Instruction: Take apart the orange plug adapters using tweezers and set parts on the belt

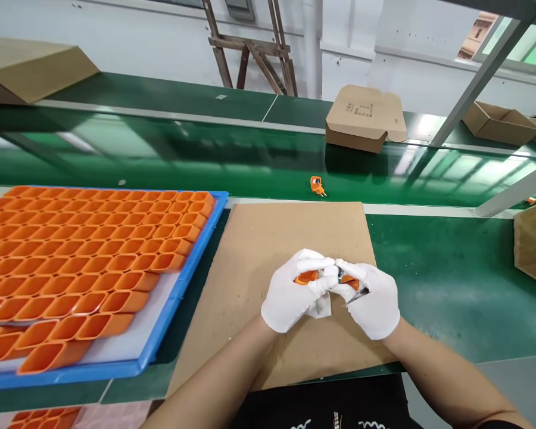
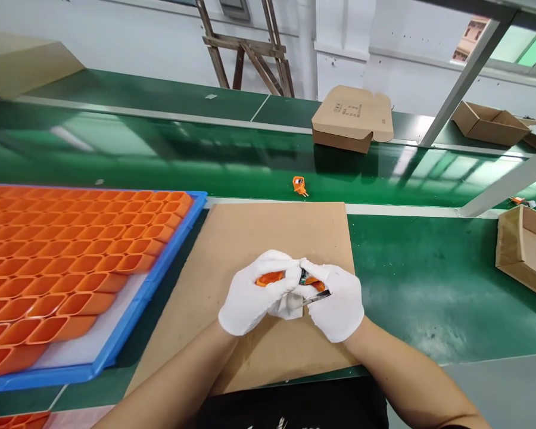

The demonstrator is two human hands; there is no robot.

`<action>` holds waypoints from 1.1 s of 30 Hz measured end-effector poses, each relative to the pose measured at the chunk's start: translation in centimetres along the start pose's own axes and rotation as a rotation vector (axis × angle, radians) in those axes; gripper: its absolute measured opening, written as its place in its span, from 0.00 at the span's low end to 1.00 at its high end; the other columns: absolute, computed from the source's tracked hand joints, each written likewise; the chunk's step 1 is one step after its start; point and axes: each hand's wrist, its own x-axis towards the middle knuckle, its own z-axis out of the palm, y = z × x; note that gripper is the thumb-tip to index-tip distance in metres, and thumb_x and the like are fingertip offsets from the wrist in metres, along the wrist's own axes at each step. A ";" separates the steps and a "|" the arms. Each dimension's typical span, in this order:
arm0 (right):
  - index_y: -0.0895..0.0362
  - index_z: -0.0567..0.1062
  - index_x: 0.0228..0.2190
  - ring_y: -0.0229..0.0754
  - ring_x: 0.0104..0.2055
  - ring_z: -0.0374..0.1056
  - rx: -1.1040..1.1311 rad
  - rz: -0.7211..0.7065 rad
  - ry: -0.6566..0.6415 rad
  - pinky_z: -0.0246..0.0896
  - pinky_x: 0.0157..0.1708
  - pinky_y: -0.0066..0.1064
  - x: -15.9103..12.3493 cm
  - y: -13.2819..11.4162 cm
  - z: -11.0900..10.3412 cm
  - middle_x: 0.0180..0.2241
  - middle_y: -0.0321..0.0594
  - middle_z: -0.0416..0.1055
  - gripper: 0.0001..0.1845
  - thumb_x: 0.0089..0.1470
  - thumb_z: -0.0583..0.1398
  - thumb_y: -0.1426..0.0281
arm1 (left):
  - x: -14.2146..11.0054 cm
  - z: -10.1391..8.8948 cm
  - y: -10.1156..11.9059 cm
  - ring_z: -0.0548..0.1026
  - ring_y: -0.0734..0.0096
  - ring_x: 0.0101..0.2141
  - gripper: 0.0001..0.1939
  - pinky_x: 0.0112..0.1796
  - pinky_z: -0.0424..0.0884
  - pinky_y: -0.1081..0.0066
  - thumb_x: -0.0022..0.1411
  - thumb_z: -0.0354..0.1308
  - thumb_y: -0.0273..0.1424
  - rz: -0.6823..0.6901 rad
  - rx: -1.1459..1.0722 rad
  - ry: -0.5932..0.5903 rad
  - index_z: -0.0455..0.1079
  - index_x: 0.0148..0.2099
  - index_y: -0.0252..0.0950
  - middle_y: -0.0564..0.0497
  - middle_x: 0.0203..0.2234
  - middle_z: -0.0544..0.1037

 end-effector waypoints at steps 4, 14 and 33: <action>0.47 0.81 0.49 0.40 0.28 0.73 -0.068 -0.008 -0.035 0.71 0.31 0.30 -0.2 0.1 -0.1 0.32 0.36 0.81 0.19 0.55 0.65 0.69 | -0.2 -0.9 -1.1 0.80 0.58 0.40 0.12 0.40 0.78 0.63 0.59 0.65 0.41 0.203 0.255 0.015 0.83 0.44 0.48 0.47 0.42 0.80; 0.49 0.83 0.45 0.40 0.27 0.72 -0.040 -0.029 -0.027 0.70 0.28 0.30 0.1 -0.5 -0.6 0.30 0.37 0.80 0.15 0.56 0.64 0.68 | 0.2 -2.4 -1.4 0.79 0.54 0.38 0.22 0.39 0.75 0.62 0.55 0.69 0.46 0.473 0.429 -0.103 0.82 0.51 0.46 0.41 0.43 0.82; 0.54 0.83 0.46 0.51 0.47 0.77 0.558 0.645 -0.028 0.72 0.54 0.48 2.2 0.4 -0.8 0.43 0.42 0.81 0.27 0.41 0.74 0.63 | -0.1 -1.1 -0.4 0.77 0.59 0.47 0.22 0.51 0.75 0.56 0.54 0.66 0.28 0.044 -0.075 -0.010 0.69 0.51 0.41 0.48 0.44 0.76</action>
